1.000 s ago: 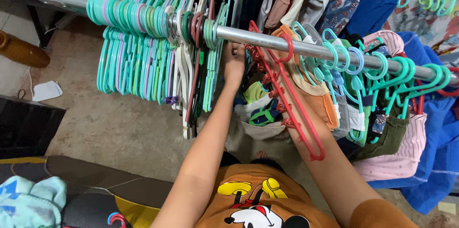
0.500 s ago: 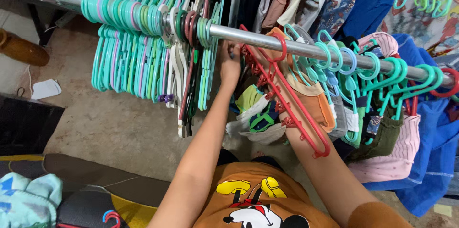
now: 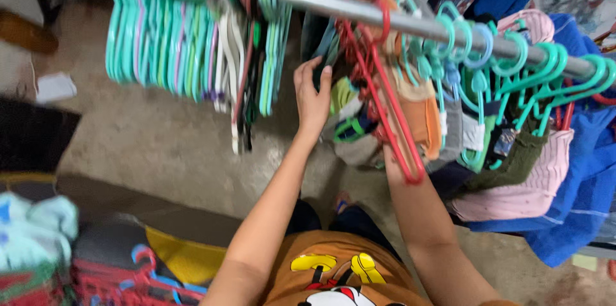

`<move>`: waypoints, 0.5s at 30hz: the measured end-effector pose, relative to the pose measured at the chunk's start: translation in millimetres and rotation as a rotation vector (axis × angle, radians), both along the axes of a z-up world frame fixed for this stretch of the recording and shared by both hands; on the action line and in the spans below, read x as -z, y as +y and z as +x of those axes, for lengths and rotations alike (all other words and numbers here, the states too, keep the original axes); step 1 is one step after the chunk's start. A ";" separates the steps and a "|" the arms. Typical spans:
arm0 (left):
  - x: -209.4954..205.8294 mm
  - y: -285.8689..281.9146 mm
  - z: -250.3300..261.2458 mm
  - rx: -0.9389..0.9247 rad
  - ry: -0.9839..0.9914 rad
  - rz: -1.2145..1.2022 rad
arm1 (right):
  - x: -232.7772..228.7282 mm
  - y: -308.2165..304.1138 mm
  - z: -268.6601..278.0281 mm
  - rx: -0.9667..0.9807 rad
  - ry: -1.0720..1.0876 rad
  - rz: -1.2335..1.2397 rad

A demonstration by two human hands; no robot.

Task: The person removes clothes from hangers, places them into a laundry basket, and then hangs other clothes on a rack. Later, the person chops vegetables on a cutting board using a knife.

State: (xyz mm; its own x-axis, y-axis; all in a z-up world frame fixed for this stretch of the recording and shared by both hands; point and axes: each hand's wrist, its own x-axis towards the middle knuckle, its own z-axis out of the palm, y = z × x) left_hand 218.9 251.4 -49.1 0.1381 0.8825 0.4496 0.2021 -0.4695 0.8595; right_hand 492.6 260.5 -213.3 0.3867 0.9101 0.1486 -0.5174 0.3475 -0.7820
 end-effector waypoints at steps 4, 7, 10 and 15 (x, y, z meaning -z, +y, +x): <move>-17.3 -60.6 -19.0 0.042 -0.088 -0.096 | 28.2 -62.6 -38.3 -0.041 -0.008 0.048; -24.8 -112.7 -35.9 0.033 -0.154 -0.188 | 33.6 -119.7 -77.4 -0.052 -0.055 0.072; -25.5 -164.6 -54.0 -0.064 -0.178 -0.185 | 8.3 -170.6 -132.0 0.207 -0.548 -0.097; -18.0 -241.4 -105.5 -0.232 -0.165 -0.203 | -73.2 -246.2 -253.0 0.246 -0.860 -0.359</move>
